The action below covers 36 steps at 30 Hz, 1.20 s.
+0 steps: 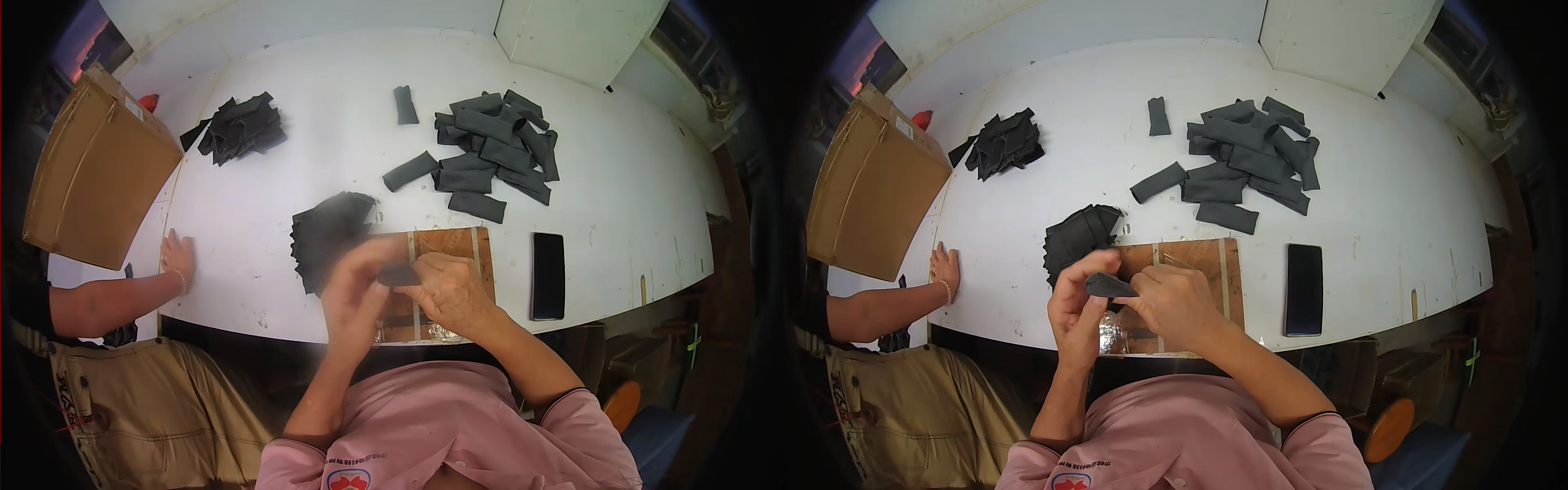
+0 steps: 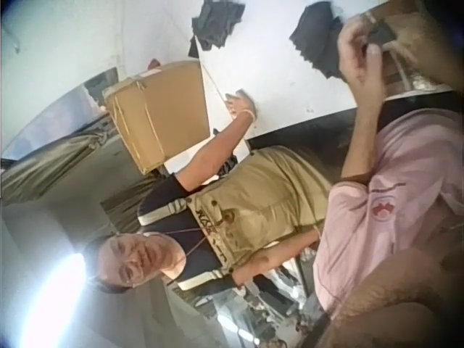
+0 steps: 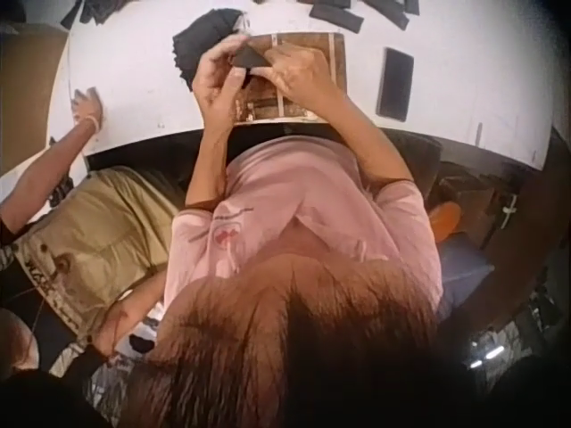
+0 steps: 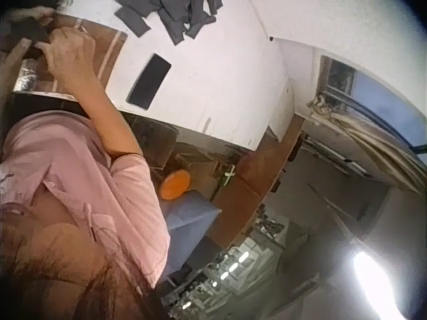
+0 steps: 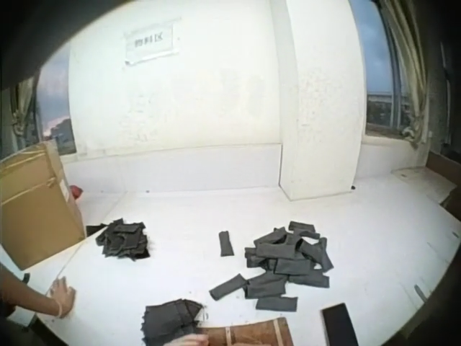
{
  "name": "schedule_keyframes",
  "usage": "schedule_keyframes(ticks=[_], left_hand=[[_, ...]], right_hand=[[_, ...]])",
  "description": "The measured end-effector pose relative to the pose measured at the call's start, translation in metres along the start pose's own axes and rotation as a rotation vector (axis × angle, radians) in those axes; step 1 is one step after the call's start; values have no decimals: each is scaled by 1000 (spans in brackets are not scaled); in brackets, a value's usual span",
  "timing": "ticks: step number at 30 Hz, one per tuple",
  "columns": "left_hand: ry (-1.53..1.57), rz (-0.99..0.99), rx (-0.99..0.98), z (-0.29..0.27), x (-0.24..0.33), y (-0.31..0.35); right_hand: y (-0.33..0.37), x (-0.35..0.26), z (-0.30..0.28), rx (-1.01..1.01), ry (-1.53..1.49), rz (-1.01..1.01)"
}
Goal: Folding and preparing small black fabric strips on a workbench.
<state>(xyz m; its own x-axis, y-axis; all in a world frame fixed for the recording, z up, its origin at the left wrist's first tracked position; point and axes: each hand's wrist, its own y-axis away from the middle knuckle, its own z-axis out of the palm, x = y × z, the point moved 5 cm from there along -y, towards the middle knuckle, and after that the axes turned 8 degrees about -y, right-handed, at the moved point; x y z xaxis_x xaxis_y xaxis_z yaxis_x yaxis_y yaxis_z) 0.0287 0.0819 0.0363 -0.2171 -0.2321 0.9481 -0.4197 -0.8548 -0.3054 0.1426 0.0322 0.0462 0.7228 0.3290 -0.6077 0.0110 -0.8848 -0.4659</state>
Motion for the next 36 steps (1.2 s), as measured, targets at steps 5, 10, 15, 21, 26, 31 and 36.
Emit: schedule_keyframes(ticks=[5, 10, 15, 21, 26, 31, 36], left_hand=[[-48, 56, -258, 14, 32, -14], [-126, -40, -329, 17, 8, -19], [-234, 21, -252, 20, 29, -24], [-386, -24, -431, 19, 10, -29], [-303, 36, -175, 24, 30, -18], [-338, 39, -369, 23, 35, -25], [-350, 69, -359, 23, 26, -20]], right_hand=[[-15, -24, -22, 19, -2, -74], [3, 6, 4, 20, -186, 43], [0, -1, -2, 100, -158, -50], [12, 6, 12, 125, -168, 55], [9, 12, 10, 49, -144, 87], [5, 4, 1, 113, -78, -71], [15, 10, 12, 56, -117, 35]])
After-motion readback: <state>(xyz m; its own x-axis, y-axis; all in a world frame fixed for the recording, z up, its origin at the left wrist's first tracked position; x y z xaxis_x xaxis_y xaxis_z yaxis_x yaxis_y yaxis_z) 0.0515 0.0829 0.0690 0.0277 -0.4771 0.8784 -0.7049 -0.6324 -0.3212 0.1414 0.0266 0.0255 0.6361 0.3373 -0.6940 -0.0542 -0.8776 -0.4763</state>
